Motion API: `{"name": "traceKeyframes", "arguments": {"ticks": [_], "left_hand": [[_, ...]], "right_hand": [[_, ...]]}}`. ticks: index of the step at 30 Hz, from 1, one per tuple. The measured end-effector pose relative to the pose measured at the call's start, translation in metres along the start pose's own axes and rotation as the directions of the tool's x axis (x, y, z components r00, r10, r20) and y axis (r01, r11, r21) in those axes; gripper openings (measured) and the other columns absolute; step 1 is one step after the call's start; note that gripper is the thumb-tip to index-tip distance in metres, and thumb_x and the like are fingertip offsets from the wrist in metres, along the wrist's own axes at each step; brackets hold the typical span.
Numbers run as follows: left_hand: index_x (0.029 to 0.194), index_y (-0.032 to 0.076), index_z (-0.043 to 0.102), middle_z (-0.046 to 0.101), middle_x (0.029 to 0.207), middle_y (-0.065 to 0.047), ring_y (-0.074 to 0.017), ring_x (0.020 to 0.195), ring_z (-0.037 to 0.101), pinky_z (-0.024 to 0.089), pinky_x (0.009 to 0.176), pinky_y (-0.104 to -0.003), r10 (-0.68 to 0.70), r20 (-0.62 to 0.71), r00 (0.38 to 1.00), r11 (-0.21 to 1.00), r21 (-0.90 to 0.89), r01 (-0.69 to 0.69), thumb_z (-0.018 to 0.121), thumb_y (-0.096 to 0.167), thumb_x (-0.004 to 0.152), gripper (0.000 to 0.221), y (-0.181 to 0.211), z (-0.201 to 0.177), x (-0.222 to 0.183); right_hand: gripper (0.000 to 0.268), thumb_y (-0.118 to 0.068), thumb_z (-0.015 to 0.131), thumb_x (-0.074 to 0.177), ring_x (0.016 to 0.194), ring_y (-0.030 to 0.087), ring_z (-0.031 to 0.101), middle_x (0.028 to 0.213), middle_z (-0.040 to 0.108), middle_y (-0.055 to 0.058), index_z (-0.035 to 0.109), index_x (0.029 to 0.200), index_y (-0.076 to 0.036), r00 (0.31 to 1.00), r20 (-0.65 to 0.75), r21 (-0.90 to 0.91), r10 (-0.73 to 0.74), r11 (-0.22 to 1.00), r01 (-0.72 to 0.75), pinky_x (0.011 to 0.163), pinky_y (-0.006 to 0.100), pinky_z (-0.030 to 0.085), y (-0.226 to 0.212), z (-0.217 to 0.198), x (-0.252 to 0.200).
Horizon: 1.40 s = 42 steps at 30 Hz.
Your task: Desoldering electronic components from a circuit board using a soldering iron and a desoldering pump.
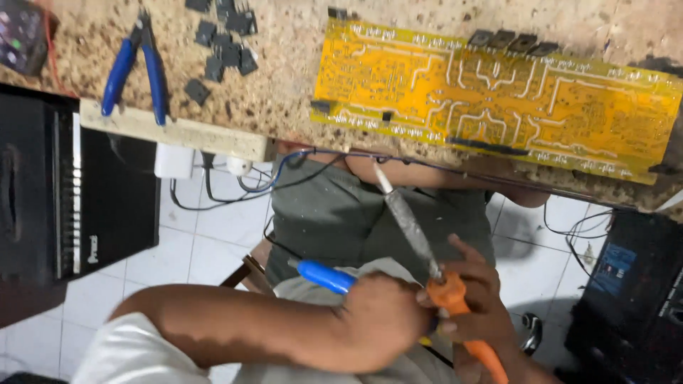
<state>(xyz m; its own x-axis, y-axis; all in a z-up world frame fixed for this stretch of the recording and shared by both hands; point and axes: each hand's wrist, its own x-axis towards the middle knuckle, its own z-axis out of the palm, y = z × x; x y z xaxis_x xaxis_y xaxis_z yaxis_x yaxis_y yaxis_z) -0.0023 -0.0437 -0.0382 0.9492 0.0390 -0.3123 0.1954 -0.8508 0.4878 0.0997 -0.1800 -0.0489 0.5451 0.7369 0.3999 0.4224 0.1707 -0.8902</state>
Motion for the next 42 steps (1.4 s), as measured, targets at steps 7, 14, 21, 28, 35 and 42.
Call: {"name": "traceKeyframes", "arguments": {"ticks": [7,14,21,28,35,42], "left_hand": [[0.113,0.019,0.054,0.071,0.074,-0.006,-0.0381,0.061,0.069,0.049,0.046,-0.053,0.167,0.045,0.985,0.978,-0.133,-0.16,0.073,0.017,0.07,0.047,-0.057,-0.051,0.012],[0.105,0.004,0.056,0.063,0.101,-0.012,-0.0283,0.092,0.061,0.048,0.091,-0.04,-0.276,-0.829,0.487,0.884,-0.418,-0.21,0.068,0.003,0.095,0.016,-0.082,-0.102,0.026],[0.126,0.0,0.061,0.065,0.116,-0.016,-0.0312,0.111,0.063,0.048,0.101,-0.038,-0.408,-0.801,0.437,0.887,-0.462,-0.019,0.064,0.014,0.103,0.028,-0.089,-0.129,0.056],[0.108,-0.001,0.061,0.061,0.103,-0.013,-0.0275,0.095,0.06,0.046,0.088,-0.034,-0.416,-0.797,0.437,0.886,-0.464,-0.003,0.065,0.015,0.102,0.017,-0.091,-0.121,0.065],[0.111,-0.002,0.063,0.064,0.11,-0.015,-0.0289,0.102,0.063,0.049,0.094,-0.036,-0.397,-0.829,0.394,0.892,-0.45,-0.047,0.068,0.011,0.101,0.018,-0.095,-0.115,0.067],[0.111,-0.002,0.062,0.064,0.111,-0.017,-0.0296,0.102,0.064,0.05,0.094,-0.037,-0.383,-0.837,0.389,0.898,-0.436,-0.054,0.068,0.011,0.101,0.017,-0.096,-0.114,0.068]], "right_hand": [[0.039,-0.024,0.059,0.086,0.13,0.028,0.057,0.129,0.059,0.019,0.052,0.124,-0.021,0.934,-0.303,0.24,0.19,0.964,-0.118,0.113,0.053,0.048,-0.025,-0.056,-0.027],[0.023,-0.024,0.072,0.085,0.102,0.043,0.074,0.11,0.073,0.022,0.065,0.102,-0.011,0.986,0.164,-0.485,0.011,0.872,0.071,0.088,0.047,0.062,-0.043,-0.07,0.006],[0.027,-0.005,0.053,0.093,0.072,0.023,0.053,0.078,0.048,0.009,0.062,0.118,-0.01,0.983,0.101,-0.537,0.155,0.84,-0.077,0.072,0.033,0.047,-0.04,-0.045,0.014],[0.023,-0.012,0.053,0.097,0.088,0.028,0.067,0.113,0.07,0.022,0.062,0.118,-0.013,0.973,0.003,-0.535,0.23,0.822,-0.192,0.072,0.041,0.045,-0.035,-0.041,0.005],[0.019,-0.011,0.058,0.096,0.098,0.033,0.071,0.118,0.07,0.023,0.068,0.113,-0.014,0.978,-0.04,-0.562,0.207,0.804,-0.193,0.071,0.039,0.036,-0.027,-0.035,-0.002],[0.019,-0.02,0.05,0.099,0.091,0.03,0.068,0.103,0.068,0.015,0.065,0.108,-0.012,0.981,0.047,-0.508,0.189,0.85,-0.139,0.074,0.04,0.048,-0.029,-0.041,0.015]]}}
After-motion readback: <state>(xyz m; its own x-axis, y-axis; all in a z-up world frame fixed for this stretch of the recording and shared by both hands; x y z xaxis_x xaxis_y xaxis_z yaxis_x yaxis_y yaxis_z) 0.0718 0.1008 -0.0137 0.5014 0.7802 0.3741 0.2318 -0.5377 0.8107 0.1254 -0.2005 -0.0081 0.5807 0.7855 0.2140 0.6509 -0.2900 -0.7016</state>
